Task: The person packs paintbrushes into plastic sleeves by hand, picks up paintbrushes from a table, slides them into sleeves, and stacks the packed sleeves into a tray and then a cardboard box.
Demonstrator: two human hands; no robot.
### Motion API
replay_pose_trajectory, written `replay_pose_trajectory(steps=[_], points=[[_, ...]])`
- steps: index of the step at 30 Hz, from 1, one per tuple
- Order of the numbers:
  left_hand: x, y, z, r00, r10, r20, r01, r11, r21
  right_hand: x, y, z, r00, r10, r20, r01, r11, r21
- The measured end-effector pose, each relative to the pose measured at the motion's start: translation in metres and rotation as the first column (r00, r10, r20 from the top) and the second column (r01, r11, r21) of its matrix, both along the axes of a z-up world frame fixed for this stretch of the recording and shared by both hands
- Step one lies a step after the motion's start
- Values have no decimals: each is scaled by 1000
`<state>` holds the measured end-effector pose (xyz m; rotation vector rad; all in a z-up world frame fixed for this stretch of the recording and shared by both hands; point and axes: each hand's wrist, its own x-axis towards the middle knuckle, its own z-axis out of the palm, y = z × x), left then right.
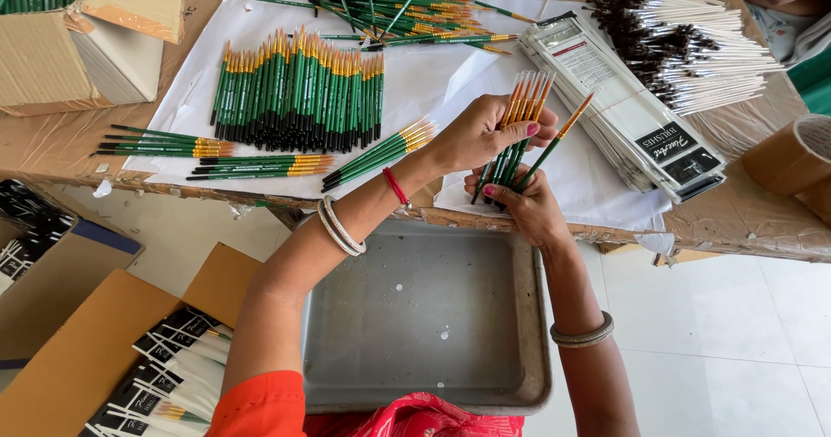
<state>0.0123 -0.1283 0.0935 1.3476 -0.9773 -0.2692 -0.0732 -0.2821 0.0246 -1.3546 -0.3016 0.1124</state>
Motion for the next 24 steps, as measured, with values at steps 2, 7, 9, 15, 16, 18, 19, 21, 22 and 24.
replay_pose_trajectory(steps=[2, 7, 9, 15, 16, 18, 19, 21, 22, 24], points=[[3, -1, -5, 1000, -23, -3, 23, 1000, -16, 0, -1, -2, 1000, -16, -3, 16, 1000, -18], [-5, -12, -20, 996, -3, -89, -8, 993, -116, 4, -12, -20, 1000, -16, -7, 16, 999, -31], [-14, -16, -25, 988, 51, -146, -76, 983, -168, 6, -16, -29, 1000, 21, 18, -20, 999, -37], [-29, -18, -45, 865, 418, -279, -503, 724, -473, -7, 6, 4, 970, -233, 69, 211, 949, 236], [-28, -18, -50, 855, 474, -212, -518, 753, -405, -6, 4, -2, 958, -277, 73, 249, 931, 266], [-23, -16, -53, 835, 531, -148, -547, 767, -336, -6, -4, -14, 948, -308, 75, 275, 917, 289], [-17, -11, -48, 848, 529, -31, -526, 832, -175, -5, -6, -19, 941, -329, 76, 289, 902, 322], [0, 1, -40, 865, 495, 83, -497, 868, 6, -3, -6, -20, 931, -359, 69, 312, 878, 362], [11, 8, -37, 838, 495, 231, -536, 827, 173, -2, -3, -16, 924, -381, 42, 340, 865, 370], [17, 18, -47, 820, 453, 350, -560, 762, 325, -10, -1, -9, 910, -415, 0, 387, 850, 358]])
